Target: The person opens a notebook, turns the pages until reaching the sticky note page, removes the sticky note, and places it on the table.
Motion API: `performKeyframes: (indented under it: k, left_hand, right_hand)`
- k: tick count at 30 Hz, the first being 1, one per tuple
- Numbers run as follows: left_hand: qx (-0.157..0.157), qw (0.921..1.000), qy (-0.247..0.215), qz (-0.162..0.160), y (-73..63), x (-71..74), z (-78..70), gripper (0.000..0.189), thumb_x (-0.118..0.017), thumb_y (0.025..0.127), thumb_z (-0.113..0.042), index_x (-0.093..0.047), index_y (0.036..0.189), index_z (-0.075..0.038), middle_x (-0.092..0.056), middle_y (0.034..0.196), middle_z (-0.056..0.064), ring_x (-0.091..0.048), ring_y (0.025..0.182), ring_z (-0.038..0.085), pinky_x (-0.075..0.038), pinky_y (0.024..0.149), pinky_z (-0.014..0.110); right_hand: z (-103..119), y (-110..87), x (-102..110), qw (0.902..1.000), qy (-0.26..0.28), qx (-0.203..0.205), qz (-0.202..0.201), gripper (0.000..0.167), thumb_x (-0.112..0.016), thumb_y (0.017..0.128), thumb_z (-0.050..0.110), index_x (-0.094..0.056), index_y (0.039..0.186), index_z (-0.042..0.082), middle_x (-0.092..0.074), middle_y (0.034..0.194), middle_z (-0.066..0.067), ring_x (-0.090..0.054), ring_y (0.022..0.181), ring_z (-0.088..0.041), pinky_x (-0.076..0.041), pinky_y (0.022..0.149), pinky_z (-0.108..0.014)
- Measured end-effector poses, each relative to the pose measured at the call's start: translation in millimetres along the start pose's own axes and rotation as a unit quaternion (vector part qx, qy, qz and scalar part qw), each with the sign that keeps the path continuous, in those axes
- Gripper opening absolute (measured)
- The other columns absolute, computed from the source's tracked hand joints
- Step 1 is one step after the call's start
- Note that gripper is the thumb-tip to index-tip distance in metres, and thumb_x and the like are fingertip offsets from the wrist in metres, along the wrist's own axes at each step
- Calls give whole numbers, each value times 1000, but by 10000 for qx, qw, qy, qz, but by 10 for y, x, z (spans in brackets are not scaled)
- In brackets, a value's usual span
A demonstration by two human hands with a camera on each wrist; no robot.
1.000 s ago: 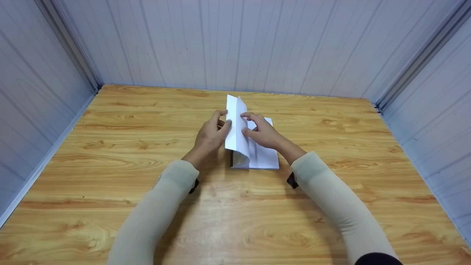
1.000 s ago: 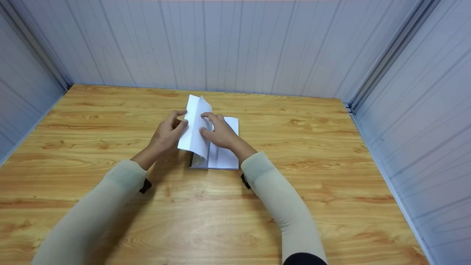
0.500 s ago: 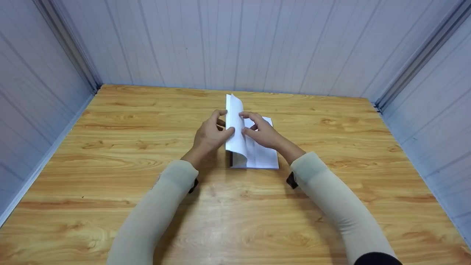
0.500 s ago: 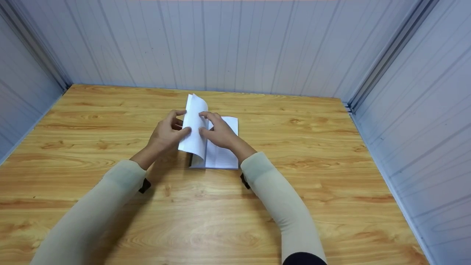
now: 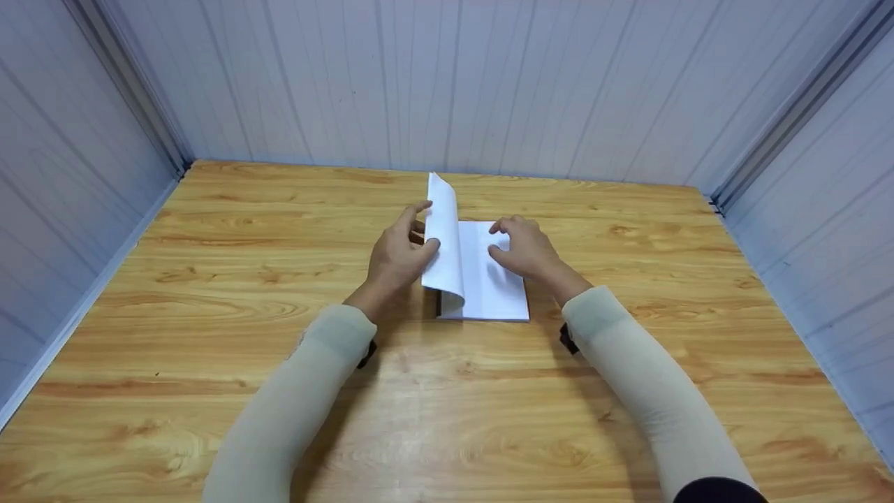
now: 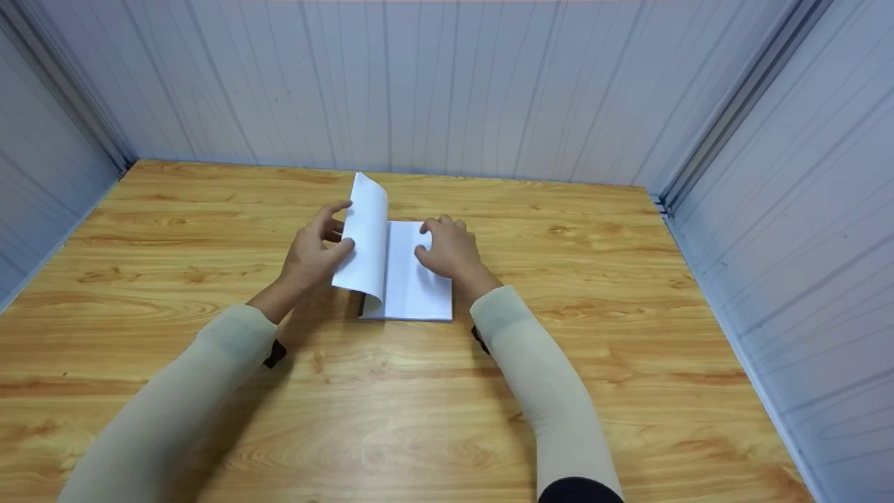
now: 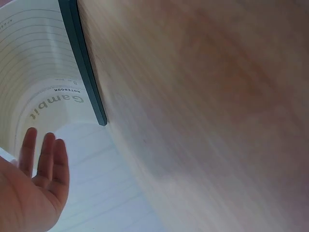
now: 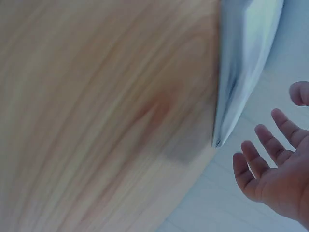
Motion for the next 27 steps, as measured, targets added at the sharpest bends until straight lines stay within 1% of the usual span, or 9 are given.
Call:
performKeyframes:
  k: [3,6,8,11,16,20,27]
  left_hand:
    - [-102,9999,20,-20,-4,-12,-9,50,-56,84,-27,-50,133,-33,-67,106,1,-62,93,16,-50,79,36]
    - [-90,10000,29,-17,-7,-27,-6,43,-56,84,-28,-53,128,-31,-67,106,0,-62,93,16,-50,79,35]
    - [-81,10000,-10,-36,-12,-33,-2,41,-55,85,-29,-54,126,-31,-66,105,0,-62,93,16,-50,79,35]
    - [-120,9998,-90,-94,-15,-35,4,40,-54,84,-28,-54,125,-31,-65,103,0,-62,90,16,-50,77,35]
    - [-202,9996,-159,-113,-23,-37,10,39,-52,84,-28,-54,123,-31,-65,101,-1,-62,87,15,-49,74,34]
    - [-153,9997,-154,-52,-23,-39,11,40,-53,85,-29,-53,125,-31,-65,102,0,-62,88,15,-49,75,35]
    - [-111,9999,-91,-88,-28,-25,21,39,-53,86,-30,-53,125,-31,-64,103,0,-61,89,16,-49,76,35]
  right_hand:
    - [-86,12,7,9979,-550,-329,129,42,-57,90,34,-58,126,12,-51,132,-13,-42,123,-35,-34,102,-54]
    - [-164,28,7,9933,-922,-630,295,50,-56,91,39,-53,134,14,-46,139,-14,-37,128,-36,-31,103,-57]
    - [-210,35,7,9902,-1117,-731,417,58,-54,91,44,-47,140,15,-41,144,-16,-33,131,-37,-29,103,-58]
    - [-257,41,8,9864,-1327,-760,599,67,-50,91,51,-39,147,16,-35,150,-17,-27,135,-40,-27,103,-60]
    - [-301,27,-1,9843,-1335,-787,851,77,-47,90,58,-30,152,15,-24,156,-20,-17,140,-44,-20,105,-65]
    - [-316,22,-20,9818,-1301,-914,1039,83,-47,89,61,-23,154,13,-18,158,-21,-11,143,-45,-14,109,-66]
    - [-299,51,-48,9816,-1258,-941,1082,83,-48,90,59,-22,154,12,-17,157,-22,-9,143,-45,-13,110,-65]
Point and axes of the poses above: each hand's wrist, its own y-axis towards the middle knuckle, its own x-axis out of the back of the hand, z = x × y, the point moved 1 cm from there along y, towards the middle knuckle
